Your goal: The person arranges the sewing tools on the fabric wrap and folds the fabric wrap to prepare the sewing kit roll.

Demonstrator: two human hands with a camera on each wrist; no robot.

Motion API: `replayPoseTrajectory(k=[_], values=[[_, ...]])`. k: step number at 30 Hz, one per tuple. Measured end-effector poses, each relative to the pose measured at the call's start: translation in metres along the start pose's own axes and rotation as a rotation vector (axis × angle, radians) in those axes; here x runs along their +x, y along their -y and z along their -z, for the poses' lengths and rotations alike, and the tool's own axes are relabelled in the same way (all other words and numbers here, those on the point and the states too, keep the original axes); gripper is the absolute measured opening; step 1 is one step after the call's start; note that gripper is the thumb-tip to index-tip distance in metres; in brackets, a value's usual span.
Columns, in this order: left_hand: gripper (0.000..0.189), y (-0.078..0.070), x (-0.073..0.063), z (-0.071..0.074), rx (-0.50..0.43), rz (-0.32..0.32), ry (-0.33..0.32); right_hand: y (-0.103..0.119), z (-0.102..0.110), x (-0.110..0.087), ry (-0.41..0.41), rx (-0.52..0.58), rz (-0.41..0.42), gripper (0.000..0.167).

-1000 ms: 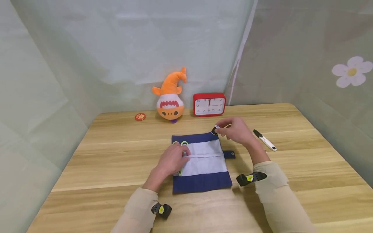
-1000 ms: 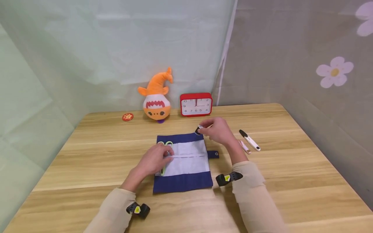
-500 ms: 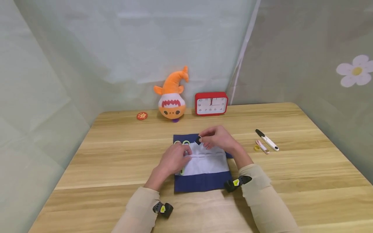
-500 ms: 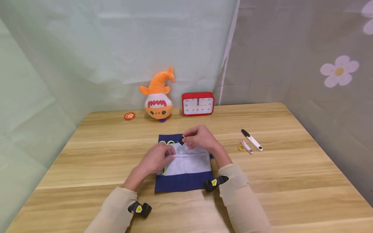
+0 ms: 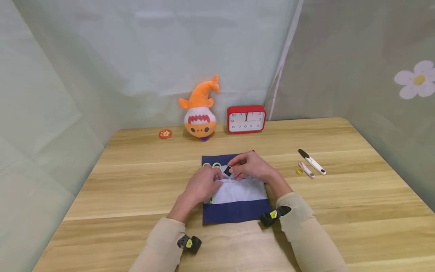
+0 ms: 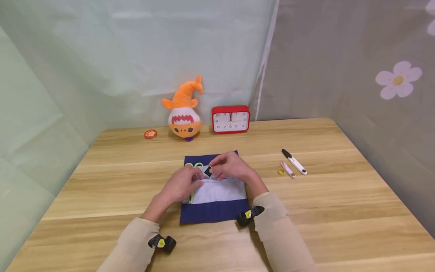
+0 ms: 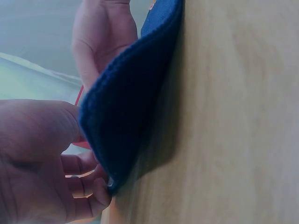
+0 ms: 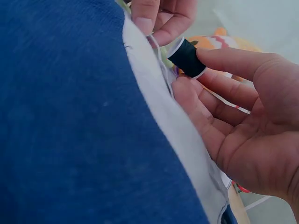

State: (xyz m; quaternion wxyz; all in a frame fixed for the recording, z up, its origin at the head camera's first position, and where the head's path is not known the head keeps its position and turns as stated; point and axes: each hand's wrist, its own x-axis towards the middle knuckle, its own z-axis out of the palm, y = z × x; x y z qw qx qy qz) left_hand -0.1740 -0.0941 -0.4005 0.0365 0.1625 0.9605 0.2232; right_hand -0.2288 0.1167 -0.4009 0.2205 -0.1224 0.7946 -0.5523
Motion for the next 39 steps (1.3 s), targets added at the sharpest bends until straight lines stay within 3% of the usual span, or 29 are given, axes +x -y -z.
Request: replayPoseTrajectory(k=[18,39], values=[[0.007,0.0001,-0.0012,0.0009,0.001,-0.013,-0.016,-0.0014,-0.0073,0.0049,-0.036,-0.045,-0.001,0.019],[0.006,-0.0030,-0.0034,0.0035,0.012,-0.024,-0.069,-0.0008,-0.0094,0.0015,-0.031,-0.082,0.064,0.018]])
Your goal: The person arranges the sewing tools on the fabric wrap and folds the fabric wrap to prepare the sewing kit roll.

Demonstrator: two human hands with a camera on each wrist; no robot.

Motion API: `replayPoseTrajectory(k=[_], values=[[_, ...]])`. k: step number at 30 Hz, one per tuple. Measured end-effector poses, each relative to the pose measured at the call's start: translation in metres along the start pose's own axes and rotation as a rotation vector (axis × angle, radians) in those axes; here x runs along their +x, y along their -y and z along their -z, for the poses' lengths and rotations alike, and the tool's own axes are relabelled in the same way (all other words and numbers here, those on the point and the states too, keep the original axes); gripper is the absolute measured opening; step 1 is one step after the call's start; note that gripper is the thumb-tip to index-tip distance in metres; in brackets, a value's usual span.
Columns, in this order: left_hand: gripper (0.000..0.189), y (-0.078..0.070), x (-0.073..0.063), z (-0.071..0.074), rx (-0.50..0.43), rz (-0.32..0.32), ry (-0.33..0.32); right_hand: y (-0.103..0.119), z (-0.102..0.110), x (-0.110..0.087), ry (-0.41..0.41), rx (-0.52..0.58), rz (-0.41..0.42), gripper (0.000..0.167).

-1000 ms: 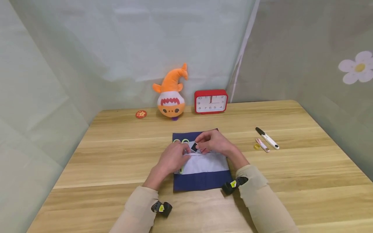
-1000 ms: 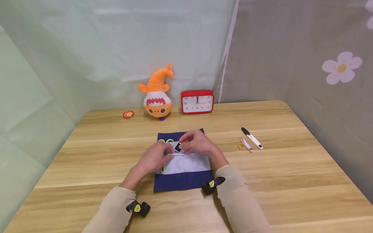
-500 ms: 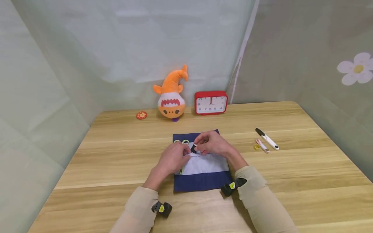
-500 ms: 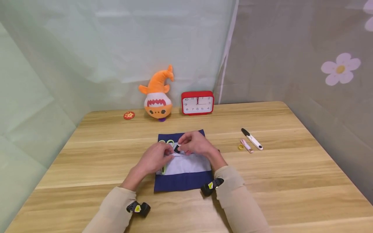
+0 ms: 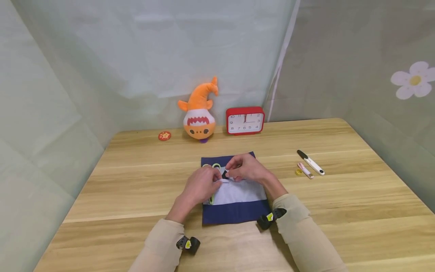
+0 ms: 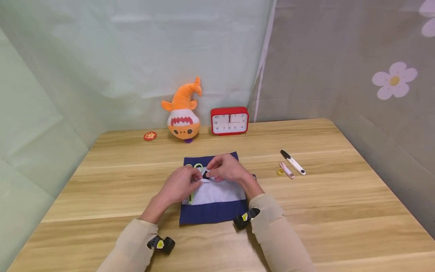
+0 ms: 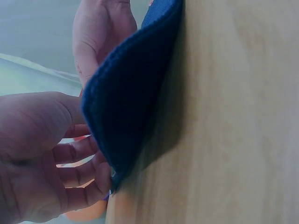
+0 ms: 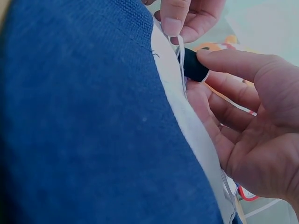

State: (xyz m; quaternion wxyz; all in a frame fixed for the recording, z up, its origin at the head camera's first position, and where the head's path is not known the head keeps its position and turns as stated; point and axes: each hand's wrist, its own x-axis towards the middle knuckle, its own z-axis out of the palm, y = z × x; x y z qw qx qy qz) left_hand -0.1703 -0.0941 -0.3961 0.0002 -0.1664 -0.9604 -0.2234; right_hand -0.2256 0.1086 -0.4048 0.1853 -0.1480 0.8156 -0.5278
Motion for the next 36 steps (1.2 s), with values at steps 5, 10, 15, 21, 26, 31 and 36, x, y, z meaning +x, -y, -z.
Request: replayPoseTrajectory(k=[5,10,15,21,26,31,36], values=[[0.006,0.0006,0.0000,0.0006,-0.002,-0.001,-0.001,0.0003,-0.0001,0.0001,0.001,-0.015,-0.022,0.018],[0.007,0.0005,0.0003,0.0005,-0.006,-0.002,0.000,0.0009,0.0001,0.0004,-0.001,-0.035,-0.037,0.018],[0.008,0.0003,0.0000,0.0010,-0.006,-0.004,-0.004,0.0020,-0.0004,0.0001,-0.002,-0.055,-0.037,0.019],[0.008,0.0009,-0.0007,0.0010,-0.001,-0.016,-0.008,0.0034,-0.0015,-0.0008,0.012,-0.090,-0.030,0.021],[0.008,0.0018,-0.0002,0.0009,0.014,-0.034,-0.018,0.0045,-0.0015,-0.0003,0.021,-0.122,-0.021,0.021],[0.008,0.0020,0.0009,0.0012,0.024,-0.036,-0.013,0.0054,-0.0015,0.0000,0.020,-0.143,-0.017,0.019],[0.009,0.0015,0.0013,0.0007,0.018,-0.035,-0.004,0.0045,-0.0019,0.0000,0.026,-0.180,0.003,0.018]])
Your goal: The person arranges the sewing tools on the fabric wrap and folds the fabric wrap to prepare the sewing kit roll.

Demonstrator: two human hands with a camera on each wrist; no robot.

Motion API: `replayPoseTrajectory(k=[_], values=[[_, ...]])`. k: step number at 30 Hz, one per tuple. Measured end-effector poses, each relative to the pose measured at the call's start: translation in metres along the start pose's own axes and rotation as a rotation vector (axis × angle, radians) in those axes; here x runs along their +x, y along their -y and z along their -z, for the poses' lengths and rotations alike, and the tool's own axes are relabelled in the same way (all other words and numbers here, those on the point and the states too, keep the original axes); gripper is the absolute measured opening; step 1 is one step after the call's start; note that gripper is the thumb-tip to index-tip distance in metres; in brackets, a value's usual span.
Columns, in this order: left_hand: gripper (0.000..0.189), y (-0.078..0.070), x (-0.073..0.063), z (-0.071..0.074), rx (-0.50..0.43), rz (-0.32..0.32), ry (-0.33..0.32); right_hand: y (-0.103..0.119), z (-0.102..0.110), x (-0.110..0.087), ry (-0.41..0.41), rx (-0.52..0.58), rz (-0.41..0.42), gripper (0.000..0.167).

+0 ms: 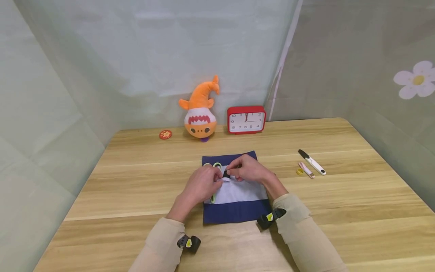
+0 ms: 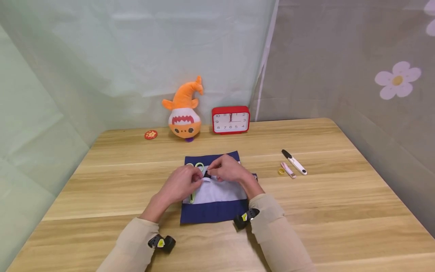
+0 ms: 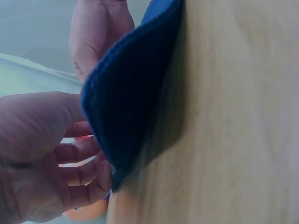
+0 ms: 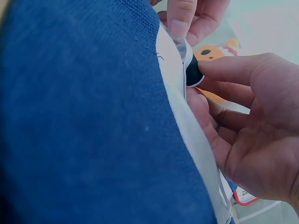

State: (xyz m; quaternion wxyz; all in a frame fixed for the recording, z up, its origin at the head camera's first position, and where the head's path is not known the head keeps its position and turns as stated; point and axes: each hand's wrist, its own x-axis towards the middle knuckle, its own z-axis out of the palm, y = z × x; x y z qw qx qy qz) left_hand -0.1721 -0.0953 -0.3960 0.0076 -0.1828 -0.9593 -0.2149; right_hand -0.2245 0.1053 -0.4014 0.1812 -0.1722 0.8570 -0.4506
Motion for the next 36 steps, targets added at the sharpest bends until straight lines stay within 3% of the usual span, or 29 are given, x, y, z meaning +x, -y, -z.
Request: replayPoseTrajectory(k=[8,23,30,36], values=[[0.010,0.001,0.000,0.000,0.003,-0.036,0.004,0.001,0.000,-0.002,-0.002,-0.007,0.017,0.014],[0.011,0.001,-0.001,-0.001,-0.011,-0.034,0.016,0.001,0.001,-0.003,0.016,-0.020,0.018,0.012],[0.009,0.002,-0.001,-0.002,-0.019,-0.020,0.028,0.005,0.000,-0.003,0.068,-0.172,0.069,0.031],[0.010,0.001,0.000,-0.001,-0.023,0.003,0.043,0.010,-0.007,-0.002,0.041,-0.240,0.024,0.031]])
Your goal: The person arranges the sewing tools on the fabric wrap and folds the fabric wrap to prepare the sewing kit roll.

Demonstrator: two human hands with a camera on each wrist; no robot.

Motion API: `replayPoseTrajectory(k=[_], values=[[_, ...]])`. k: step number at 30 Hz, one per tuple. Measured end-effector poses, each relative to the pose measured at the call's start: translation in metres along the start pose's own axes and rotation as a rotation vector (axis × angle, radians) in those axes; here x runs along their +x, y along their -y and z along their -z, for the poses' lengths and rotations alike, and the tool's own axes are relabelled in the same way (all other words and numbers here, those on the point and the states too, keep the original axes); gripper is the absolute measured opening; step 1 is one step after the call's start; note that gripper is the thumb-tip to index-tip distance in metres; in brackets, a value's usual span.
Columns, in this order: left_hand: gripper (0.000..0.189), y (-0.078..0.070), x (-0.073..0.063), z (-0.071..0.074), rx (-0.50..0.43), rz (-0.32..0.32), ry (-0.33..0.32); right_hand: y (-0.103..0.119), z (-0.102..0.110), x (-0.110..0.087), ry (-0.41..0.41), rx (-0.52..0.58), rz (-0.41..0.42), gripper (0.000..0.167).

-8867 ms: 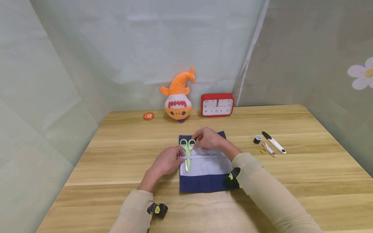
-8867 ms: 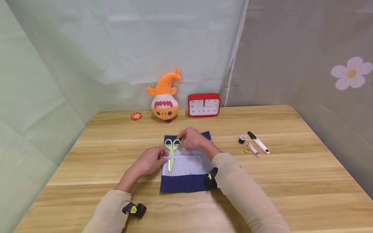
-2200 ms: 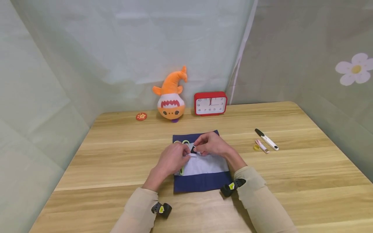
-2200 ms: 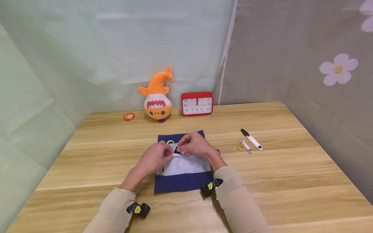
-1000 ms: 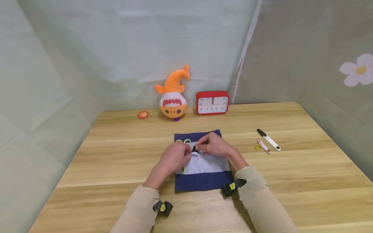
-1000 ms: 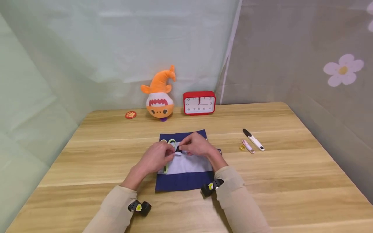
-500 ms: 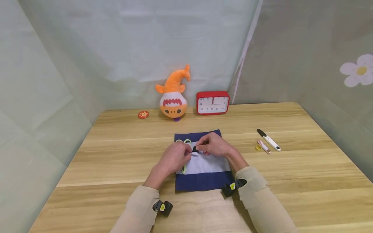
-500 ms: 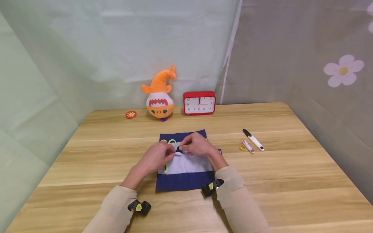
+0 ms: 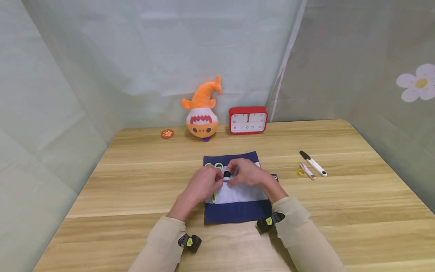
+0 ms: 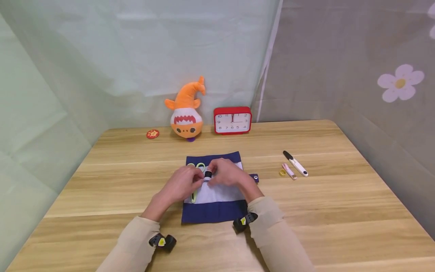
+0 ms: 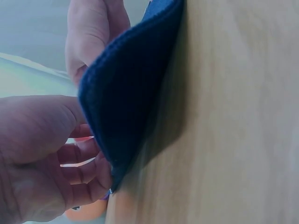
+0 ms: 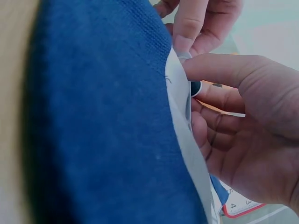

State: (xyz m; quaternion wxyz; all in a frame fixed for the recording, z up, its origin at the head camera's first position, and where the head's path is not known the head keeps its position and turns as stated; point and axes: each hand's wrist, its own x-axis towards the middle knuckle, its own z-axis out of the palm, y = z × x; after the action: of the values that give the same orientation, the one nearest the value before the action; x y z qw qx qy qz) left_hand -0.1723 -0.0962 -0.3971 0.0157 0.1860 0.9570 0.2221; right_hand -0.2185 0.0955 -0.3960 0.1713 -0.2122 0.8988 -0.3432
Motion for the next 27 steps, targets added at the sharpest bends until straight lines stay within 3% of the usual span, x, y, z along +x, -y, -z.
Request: replayPoseTrajectory(k=[12,27], values=[[0.012,-0.0014,0.0005,0.0002,-0.004,0.000,0.007,-0.0029,-0.0017,-0.0026,-0.042,-0.001,0.004,0.027],[0.013,-0.0015,-0.0011,0.0020,-0.015,-0.007,0.027,-0.0055,-0.0001,-0.0026,0.014,0.016,0.057,0.028]])
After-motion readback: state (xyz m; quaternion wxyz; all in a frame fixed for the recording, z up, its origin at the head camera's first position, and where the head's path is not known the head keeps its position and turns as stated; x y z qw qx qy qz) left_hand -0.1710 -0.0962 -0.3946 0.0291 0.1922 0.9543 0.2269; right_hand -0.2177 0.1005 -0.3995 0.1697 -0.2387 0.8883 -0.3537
